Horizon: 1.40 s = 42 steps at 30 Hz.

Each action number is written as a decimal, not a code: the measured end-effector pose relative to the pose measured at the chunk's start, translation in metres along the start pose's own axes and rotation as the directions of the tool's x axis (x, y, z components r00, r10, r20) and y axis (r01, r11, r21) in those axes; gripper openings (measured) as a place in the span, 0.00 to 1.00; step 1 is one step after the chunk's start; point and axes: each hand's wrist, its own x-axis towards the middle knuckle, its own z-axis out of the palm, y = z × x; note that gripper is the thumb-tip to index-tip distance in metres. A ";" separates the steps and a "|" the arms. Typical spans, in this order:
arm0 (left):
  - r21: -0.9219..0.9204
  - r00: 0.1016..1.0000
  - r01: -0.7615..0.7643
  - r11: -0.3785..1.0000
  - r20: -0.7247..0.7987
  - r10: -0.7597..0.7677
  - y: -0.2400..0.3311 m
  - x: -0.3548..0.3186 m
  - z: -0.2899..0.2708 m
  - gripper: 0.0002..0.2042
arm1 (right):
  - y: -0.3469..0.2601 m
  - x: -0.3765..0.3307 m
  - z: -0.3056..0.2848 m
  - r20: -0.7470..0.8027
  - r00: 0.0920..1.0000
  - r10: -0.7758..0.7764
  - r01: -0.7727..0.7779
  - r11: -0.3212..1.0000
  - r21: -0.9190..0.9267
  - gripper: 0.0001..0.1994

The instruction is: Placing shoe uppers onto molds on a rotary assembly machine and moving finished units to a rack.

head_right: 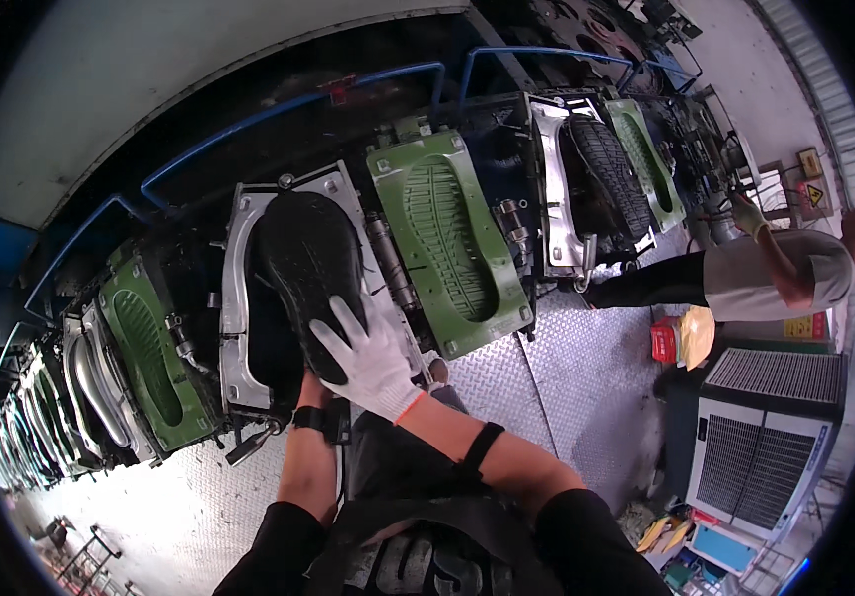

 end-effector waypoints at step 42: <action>0.892 0.942 -0.254 0.375 0.315 -0.113 -0.196 -0.019 0.419 0.15 | 0.528 -0.165 -0.294 0.447 0.297 0.844 0.315 -0.529 0.788 0.32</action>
